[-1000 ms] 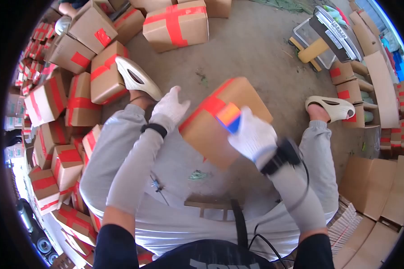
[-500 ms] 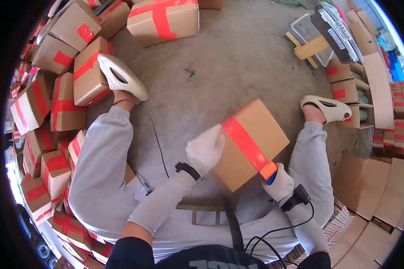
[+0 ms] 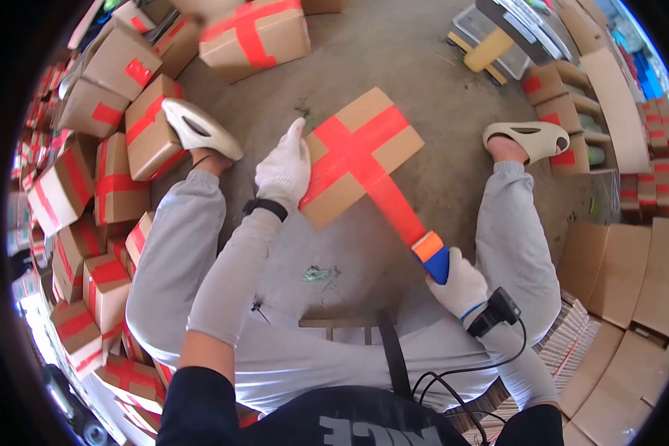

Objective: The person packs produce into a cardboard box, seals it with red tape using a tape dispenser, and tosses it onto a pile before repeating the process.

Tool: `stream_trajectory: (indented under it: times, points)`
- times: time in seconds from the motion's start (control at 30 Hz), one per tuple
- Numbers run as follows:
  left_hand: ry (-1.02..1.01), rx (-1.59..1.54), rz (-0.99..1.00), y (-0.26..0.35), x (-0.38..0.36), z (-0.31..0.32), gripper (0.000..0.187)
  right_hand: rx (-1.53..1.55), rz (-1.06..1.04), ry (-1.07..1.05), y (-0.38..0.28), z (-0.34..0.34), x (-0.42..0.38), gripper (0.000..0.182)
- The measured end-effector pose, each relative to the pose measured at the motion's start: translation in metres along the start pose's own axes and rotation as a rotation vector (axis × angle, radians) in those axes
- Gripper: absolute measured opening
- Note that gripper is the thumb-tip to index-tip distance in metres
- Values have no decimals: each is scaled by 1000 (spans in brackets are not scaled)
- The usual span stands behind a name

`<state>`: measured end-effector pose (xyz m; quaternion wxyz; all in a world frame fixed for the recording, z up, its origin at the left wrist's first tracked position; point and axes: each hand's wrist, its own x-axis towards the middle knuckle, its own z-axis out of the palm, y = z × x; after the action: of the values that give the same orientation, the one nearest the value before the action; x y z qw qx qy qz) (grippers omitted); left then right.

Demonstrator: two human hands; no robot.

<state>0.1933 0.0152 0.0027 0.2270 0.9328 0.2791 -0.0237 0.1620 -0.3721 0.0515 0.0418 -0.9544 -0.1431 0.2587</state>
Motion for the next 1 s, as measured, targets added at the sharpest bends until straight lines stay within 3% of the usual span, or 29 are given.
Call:
stream_trajectory:
  times: [0.1,0.17,0.23,0.33,0.4,0.43,0.47,0.5,0.53,0.6,0.63,0.67,0.7,0.73,0.77,0.8,0.83,0.87,0.9,0.93,0.97,1.0]
  points:
    - [44,-130,-26,0,-8,5,36,107,15,-27,-18,39,46,46]
    - [172,-304,69,-16,-3,23,35,139,-18,-31,-51,58,115,42]
    - [267,-382,147,-23,4,32,36,9,18,-175,-102,47,176,46]
    - [295,-336,234,-29,1,37,38,-334,-264,-802,-115,26,244,52]
    - [327,-362,249,-25,10,34,42,-376,-401,-595,-113,5,224,53]
    - [300,-439,242,-33,13,40,42,-386,-433,-601,-107,11,226,54]
    - [113,-522,173,-28,10,25,45,-395,-464,-607,-102,16,229,55]
    - [-169,-321,56,-15,11,1,52,-380,-454,-718,-92,42,247,56]
    - [-273,-416,155,-21,13,-1,60,-344,-513,-545,-86,52,241,56]
    - [-266,-364,245,-19,1,-6,63,-311,-623,-267,-78,67,239,56]
    - [-232,-207,229,-9,-3,-5,65,-331,-664,-225,-79,72,241,55]
    - [-259,-246,177,-6,1,-10,70,-346,-688,-205,-80,76,244,54]
    - [-276,-321,196,-27,22,6,68,-353,-684,-224,-78,77,244,53]
    - [-563,-821,95,-55,48,14,62,-345,-687,-234,-77,77,247,52]
    - [-753,-925,-10,-66,61,-2,57,-310,-512,-476,-94,21,218,54]
    - [-950,-1035,-122,-74,70,-19,53,-33,-325,-394,-60,53,225,53]
    - [-1021,-814,-74,-55,63,-46,42,279,-214,-354,-35,64,213,48]
    - [-932,-727,109,-52,62,-13,33,391,-38,-231,-33,47,183,45]
    - [-705,-564,202,-54,59,43,37,879,-96,-70,8,99,189,55]
    - [-466,-614,75,-42,38,72,43,1320,-129,2,-8,79,162,55]
    - [-395,-672,-31,-32,32,108,54,1370,-41,190,45,146,193,54]
    - [-390,-977,-51,-50,45,229,67,1547,12,301,33,156,193,69]
